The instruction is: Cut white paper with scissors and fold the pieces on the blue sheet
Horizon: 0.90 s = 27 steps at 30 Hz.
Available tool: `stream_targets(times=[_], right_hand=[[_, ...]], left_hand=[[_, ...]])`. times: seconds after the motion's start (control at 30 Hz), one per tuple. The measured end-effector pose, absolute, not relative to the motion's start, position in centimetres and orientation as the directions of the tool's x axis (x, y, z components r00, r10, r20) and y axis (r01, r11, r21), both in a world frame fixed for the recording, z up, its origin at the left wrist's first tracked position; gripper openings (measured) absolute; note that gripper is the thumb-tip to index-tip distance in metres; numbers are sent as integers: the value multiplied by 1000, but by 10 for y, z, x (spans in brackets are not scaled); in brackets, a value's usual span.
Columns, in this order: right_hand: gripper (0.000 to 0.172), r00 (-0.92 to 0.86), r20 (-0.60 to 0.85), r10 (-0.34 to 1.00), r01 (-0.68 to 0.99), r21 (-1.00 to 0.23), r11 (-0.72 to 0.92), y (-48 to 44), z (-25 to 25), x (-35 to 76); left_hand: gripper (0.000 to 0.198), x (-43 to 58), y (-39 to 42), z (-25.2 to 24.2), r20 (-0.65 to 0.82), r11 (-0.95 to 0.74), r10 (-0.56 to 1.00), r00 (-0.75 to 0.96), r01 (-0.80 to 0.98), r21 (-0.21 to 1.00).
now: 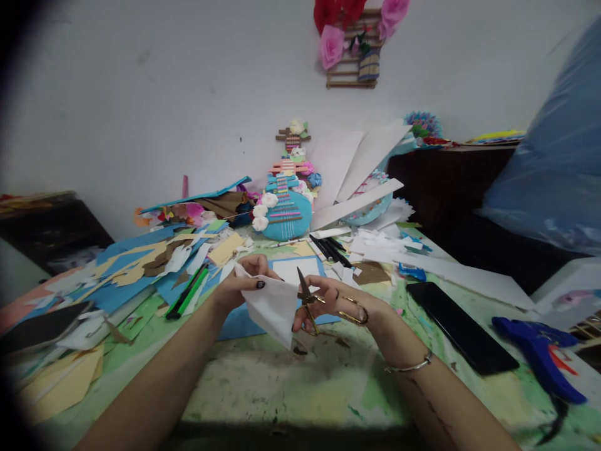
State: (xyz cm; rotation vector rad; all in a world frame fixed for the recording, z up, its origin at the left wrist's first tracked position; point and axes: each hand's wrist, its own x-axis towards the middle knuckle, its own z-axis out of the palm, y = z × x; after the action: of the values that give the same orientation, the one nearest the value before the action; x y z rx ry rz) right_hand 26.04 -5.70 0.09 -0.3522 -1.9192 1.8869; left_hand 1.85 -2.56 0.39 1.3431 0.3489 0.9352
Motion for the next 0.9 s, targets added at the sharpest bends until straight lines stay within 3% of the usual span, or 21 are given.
stream_targets(times=[0.1, 0.33, 0.67, 0.9], right_hand=[[74, -871, 165, 463, -194, -981, -15, -58, 0, 261], [70, -873, 172, 456, -207, -978, -28, -58, 1, 261], [74, -875, 107, 473, -125, -992, -8, -61, 3, 264], [72, -891, 97, 443, -110, -994, -3, -61, 4, 264]], left_hand=[[28, 19, -27, 5, 285, -52, 748, 600, -374, 926], [27, 20, -27, 4, 277, -40, 750, 600, -377, 925], [27, 20, -27, 6, 231, -28, 738, 634, -313, 949], [27, 22, -29, 7, 273, -43, 745, 609, -365, 930]])
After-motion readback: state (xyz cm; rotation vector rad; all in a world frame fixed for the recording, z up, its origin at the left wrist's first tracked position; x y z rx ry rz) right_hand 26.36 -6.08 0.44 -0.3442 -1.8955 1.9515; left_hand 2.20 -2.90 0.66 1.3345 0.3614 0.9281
